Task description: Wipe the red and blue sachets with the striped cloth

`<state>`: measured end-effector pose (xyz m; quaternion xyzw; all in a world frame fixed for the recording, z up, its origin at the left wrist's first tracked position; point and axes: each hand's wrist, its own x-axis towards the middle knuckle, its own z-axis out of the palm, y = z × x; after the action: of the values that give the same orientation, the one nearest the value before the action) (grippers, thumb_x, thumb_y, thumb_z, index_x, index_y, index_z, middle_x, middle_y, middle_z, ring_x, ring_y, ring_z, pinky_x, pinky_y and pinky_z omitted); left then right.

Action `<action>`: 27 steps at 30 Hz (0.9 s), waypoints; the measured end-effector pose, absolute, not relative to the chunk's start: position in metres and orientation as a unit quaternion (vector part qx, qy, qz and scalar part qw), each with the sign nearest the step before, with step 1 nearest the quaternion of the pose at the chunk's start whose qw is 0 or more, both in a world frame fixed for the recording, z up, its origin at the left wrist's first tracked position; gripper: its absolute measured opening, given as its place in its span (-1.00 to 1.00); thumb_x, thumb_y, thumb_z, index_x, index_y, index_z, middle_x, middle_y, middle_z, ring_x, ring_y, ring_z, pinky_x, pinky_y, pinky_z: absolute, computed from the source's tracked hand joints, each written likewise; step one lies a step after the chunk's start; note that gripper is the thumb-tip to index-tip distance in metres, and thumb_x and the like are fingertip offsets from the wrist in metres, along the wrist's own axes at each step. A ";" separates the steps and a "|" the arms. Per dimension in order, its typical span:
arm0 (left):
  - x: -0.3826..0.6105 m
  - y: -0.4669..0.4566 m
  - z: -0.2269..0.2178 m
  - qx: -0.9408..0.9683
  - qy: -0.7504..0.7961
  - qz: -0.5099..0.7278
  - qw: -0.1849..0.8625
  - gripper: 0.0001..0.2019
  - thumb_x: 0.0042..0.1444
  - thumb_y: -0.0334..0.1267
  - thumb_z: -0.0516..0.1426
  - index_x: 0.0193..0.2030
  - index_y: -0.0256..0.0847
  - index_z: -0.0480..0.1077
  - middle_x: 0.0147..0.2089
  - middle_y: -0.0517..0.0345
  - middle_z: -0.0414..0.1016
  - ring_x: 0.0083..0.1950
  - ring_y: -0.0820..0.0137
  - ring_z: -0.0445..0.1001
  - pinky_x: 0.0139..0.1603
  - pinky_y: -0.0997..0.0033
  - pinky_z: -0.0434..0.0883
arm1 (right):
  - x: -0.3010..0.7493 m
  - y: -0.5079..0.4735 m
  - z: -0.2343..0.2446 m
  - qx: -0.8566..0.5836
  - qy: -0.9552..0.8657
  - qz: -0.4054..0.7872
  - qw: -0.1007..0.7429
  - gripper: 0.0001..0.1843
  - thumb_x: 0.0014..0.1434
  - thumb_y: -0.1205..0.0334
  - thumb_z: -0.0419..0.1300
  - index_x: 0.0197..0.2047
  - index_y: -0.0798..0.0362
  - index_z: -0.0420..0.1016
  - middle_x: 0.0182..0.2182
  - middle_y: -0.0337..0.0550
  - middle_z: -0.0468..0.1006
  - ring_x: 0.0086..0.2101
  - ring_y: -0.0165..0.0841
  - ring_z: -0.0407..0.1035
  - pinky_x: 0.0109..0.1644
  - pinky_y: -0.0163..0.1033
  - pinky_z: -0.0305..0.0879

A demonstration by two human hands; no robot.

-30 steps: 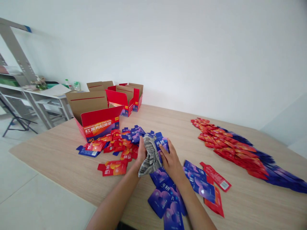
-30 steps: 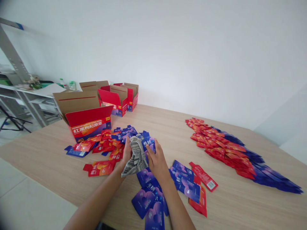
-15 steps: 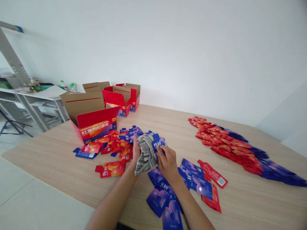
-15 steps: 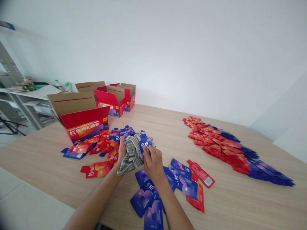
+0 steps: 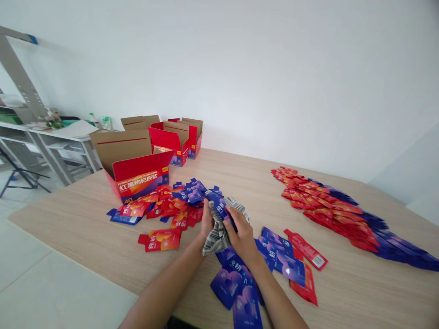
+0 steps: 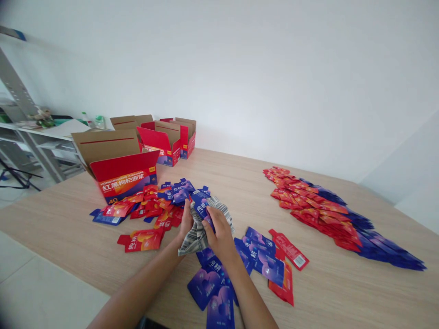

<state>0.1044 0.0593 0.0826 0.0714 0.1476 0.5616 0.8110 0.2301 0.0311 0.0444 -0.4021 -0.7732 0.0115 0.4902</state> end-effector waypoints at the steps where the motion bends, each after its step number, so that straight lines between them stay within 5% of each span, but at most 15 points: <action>1: 0.104 0.059 0.084 0.066 0.147 0.562 0.811 -0.43 0.32 0.19 -0.04 -0.17 -0.29 0.55 -0.07 -0.10 0.64 0.16 0.09 0.53 0.33 0.12 0.33 | 0.229 0.032 0.044 -0.402 -0.774 0.021 0.488 -0.52 0.44 0.14 0.06 0.38 -0.11 0.28 0.21 -0.02 0.49 0.20 -0.18 0.39 0.29 0.08 0.36; 10: 0.092 0.060 0.098 0.032 0.156 0.599 0.785 -0.31 0.36 0.22 -0.17 0.18 -0.32 0.46 0.02 -0.10 0.62 0.18 0.11 0.52 0.34 0.12 0.32 | 0.220 0.035 0.044 -0.328 -0.825 0.015 0.460 -0.37 0.46 0.35 0.01 0.50 -0.20 0.01 0.36 -0.09 0.30 0.32 -0.26 0.24 0.35 0.01 0.32; 19: 0.074 0.068 0.100 0.066 0.160 0.656 0.735 -0.38 0.25 0.26 0.02 0.20 -0.17 0.46 0.03 0.04 0.63 0.12 0.10 0.56 0.20 0.13 0.45 | 0.214 0.031 0.042 -0.310 -0.847 -0.040 0.431 -0.23 0.40 0.51 -0.04 0.54 -0.14 -0.20 0.35 0.01 0.31 0.31 -0.23 0.25 0.29 0.04 0.40; 27: 0.068 0.071 0.095 0.084 0.165 0.652 0.735 -0.36 0.22 0.26 0.06 0.18 -0.22 0.46 0.02 0.00 0.63 0.09 0.08 0.57 0.19 0.08 0.46 | 0.207 0.030 0.035 -0.332 -0.839 -0.039 0.430 -0.27 0.41 0.50 -0.08 0.54 -0.09 -0.15 0.33 0.04 0.34 0.32 -0.26 0.23 0.30 0.00 0.40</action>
<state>0.0677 0.0715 0.0946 0.0840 0.1648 0.6521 0.7352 0.2067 0.0302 0.0354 -0.3317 -0.8390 -0.0389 0.4295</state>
